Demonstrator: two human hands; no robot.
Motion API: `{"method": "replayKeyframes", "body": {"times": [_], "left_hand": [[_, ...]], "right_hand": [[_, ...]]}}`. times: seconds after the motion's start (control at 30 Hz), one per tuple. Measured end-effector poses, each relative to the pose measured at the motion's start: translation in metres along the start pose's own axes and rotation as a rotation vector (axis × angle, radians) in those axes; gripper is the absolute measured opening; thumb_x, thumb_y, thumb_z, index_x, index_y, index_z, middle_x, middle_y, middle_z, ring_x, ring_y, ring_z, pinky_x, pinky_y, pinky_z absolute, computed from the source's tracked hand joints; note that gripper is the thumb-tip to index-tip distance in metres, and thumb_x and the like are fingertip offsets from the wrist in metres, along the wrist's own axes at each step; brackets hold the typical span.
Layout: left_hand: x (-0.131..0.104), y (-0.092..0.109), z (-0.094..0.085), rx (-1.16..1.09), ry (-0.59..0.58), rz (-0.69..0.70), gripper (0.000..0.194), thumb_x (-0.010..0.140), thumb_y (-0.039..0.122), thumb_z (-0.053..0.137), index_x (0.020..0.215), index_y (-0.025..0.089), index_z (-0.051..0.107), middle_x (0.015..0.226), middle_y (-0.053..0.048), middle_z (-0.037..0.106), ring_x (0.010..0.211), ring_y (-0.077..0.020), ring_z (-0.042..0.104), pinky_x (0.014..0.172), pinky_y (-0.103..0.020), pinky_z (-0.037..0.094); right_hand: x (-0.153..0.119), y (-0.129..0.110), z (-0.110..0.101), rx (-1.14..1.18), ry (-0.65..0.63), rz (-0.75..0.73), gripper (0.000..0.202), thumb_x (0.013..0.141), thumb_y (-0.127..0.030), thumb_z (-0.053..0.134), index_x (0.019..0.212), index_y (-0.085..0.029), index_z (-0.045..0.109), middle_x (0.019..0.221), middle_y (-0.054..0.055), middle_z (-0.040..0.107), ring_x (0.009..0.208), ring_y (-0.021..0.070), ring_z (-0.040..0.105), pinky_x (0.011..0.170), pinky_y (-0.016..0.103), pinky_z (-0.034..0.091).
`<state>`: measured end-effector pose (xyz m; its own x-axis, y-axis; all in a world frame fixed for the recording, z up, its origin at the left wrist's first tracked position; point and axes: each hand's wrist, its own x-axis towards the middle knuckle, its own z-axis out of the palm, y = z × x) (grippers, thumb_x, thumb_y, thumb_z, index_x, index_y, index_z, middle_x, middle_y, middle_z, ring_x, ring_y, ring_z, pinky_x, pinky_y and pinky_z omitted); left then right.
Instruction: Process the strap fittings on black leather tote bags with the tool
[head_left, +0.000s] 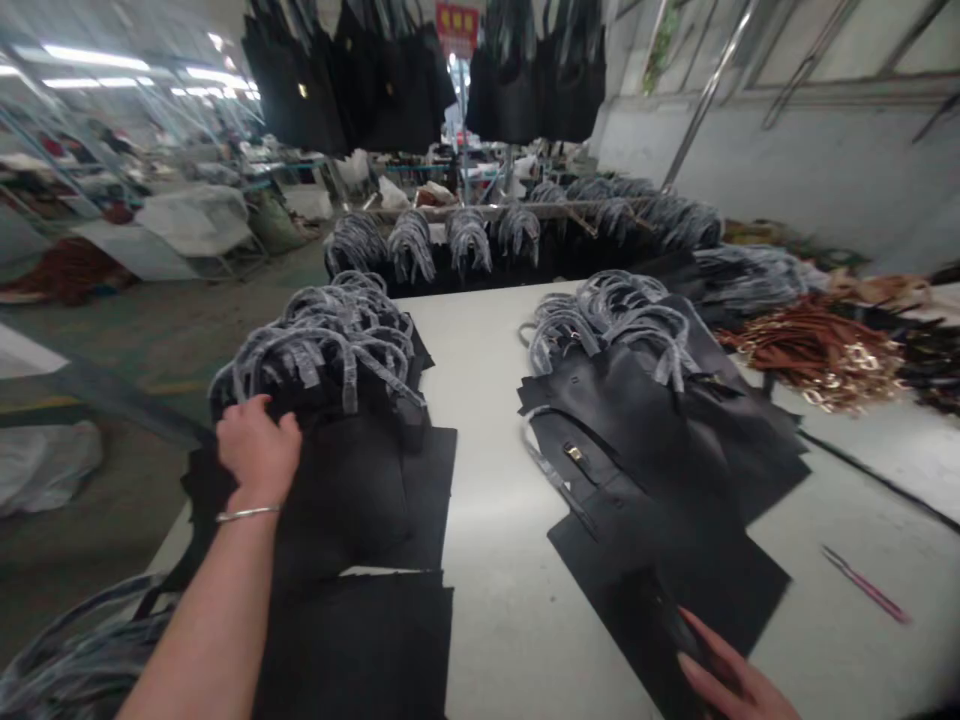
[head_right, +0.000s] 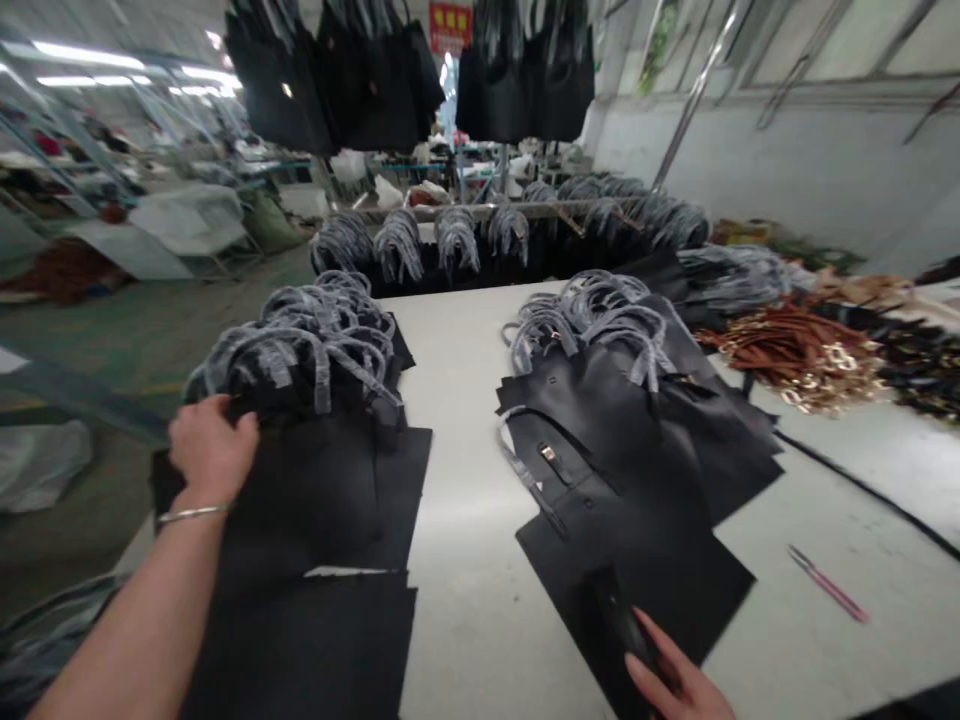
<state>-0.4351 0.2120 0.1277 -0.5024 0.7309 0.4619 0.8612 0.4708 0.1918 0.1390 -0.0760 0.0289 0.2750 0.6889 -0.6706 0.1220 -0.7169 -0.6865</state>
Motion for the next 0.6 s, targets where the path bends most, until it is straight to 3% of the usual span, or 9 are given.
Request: {"method": "replayKeyframes", "body": {"times": [0.07,0.17,0.27,0.33,0.43,0.6], "left_hand": [[-0.069,0.049,0.025,-0.254,-0.061,0.247,0.032,0.082,0.027,0.055,0.111,0.014,0.056,0.105,-0.007,0.059,0.104,-0.0231,0.053,0.090,-0.038,0.045],[-0.223,0.132,0.049,-0.644,-0.501,0.628,0.022,0.083,0.014,0.051,0.103,0.015,0.059,0.107,-0.007,0.062,0.103,-0.0180,0.056,0.096,-0.032,0.045],[-0.367,0.191,0.049,-0.851,-0.857,0.915,0.024,0.085,0.012,0.051,0.105,0.017,0.062,0.115,-0.005,0.063,0.109,-0.0151,0.055,0.100,-0.026,0.044],[-0.429,0.211,0.041,-0.873,-0.944,1.000,0.027,0.088,0.019,0.054,0.114,0.018,0.060,0.128,-0.005,0.057,0.123,-0.0177,0.048,0.109,-0.031,0.037],[-0.465,0.219,0.031,-0.837,-0.929,1.006,0.043,0.092,0.030,0.050,0.133,0.018,0.047,0.144,-0.007,0.042,0.137,-0.0202,0.030,0.118,-0.039,0.023],[-0.461,0.219,0.027,-0.757,-0.893,1.069,0.041,0.097,0.029,0.038,0.136,0.017,0.044,0.146,-0.006,0.039,0.139,-0.0179,0.027,0.119,-0.036,0.020]], "right_hand": [[0.000,0.000,-0.001,0.004,0.023,-0.004,0.095,0.061,-0.066,0.065,0.139,-0.018,0.039,0.101,0.009,0.071,0.076,0.0270,0.067,0.058,0.029,0.056],[0.009,-0.006,-0.003,-0.002,0.023,-0.049,0.088,0.069,-0.062,0.062,0.140,-0.017,0.036,0.083,0.004,0.068,0.061,0.0212,0.062,0.053,0.028,0.051],[0.028,-0.022,-0.005,-0.059,-0.002,-0.075,0.085,0.071,-0.060,0.061,0.139,-0.016,0.039,0.074,0.000,0.062,0.052,0.0170,0.057,0.049,0.027,0.048],[0.043,-0.036,-0.006,-0.106,-0.064,-0.073,0.086,0.070,-0.060,0.061,0.139,-0.014,0.040,0.068,-0.002,0.060,0.047,0.0153,0.055,0.045,0.027,0.044],[0.065,-0.053,-0.004,-0.139,-0.197,-0.078,0.086,0.070,-0.060,0.061,0.138,-0.011,0.042,0.064,-0.002,0.060,0.042,0.0133,0.052,0.041,0.026,0.040],[0.095,-0.071,0.000,-0.119,-0.347,-0.052,0.079,0.073,-0.056,0.061,0.136,-0.011,0.045,0.066,-0.001,0.060,0.037,0.0107,0.050,0.035,0.022,0.036]]}}
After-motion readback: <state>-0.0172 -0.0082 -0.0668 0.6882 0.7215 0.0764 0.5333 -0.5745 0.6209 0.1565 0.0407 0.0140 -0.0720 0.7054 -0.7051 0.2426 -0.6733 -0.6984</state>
